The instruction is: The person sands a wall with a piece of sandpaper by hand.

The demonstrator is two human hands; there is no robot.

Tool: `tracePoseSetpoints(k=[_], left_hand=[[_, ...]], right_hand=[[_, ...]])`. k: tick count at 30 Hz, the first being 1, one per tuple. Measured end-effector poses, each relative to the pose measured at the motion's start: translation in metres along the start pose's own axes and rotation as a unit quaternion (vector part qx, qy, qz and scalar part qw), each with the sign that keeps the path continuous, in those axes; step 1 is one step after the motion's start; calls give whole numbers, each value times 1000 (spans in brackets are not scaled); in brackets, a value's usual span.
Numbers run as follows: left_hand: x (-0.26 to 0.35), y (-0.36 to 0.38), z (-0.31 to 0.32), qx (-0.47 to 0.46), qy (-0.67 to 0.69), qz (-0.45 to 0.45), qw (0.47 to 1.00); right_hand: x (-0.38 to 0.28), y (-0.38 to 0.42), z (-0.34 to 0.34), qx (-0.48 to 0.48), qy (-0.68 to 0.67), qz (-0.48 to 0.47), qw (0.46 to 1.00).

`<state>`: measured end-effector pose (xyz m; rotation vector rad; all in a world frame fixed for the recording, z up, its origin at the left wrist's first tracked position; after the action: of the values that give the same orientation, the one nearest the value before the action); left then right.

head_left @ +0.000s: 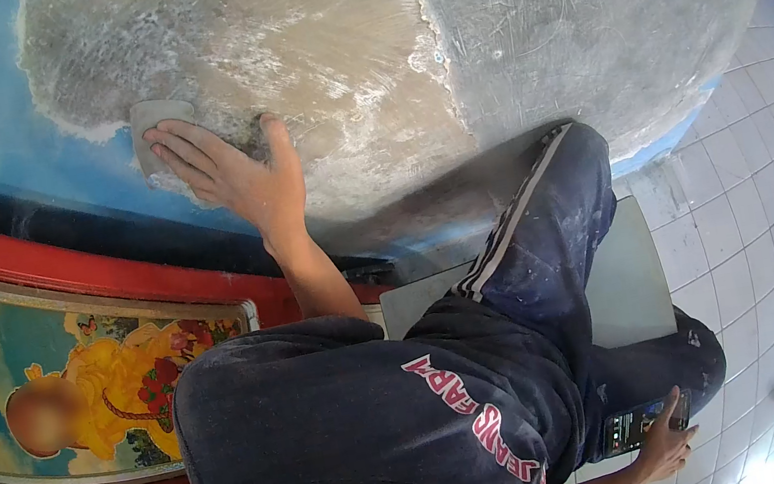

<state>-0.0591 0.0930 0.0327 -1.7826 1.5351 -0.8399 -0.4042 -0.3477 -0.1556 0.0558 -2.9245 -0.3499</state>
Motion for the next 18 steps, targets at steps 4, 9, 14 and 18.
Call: tracePoseSetpoints(k=[4, 9, 14, 18], left_hand=[[-1, 0, -1, 8, 5, 12, 1000], [-2, 1, -2, -6, 10, 14, 1000], [-1, 1, -1, -10, 13, 3, 1000], [-2, 1, -1, -8, 15, -1, 1000]], right_hand=[[-7, 0, 1, -68, -21, -32, 997], [-11, 1, 8, -48, -28, -18, 998], [-13, 14, 8, -34, -4, -26, 999], [-21, 47, -6, -9, -2, -59, 998]])
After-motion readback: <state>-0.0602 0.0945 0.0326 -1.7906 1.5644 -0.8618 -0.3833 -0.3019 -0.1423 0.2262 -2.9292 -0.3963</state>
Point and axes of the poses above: each hand's wrist, its own y-axis away from the middle knuckle, its own z-axis out of the palm, x = y × z, the point moved 1 cm from there along -y, towards the middle knuckle, and after that the axes turned 9 degrees about -x, right-handed, at the moved point
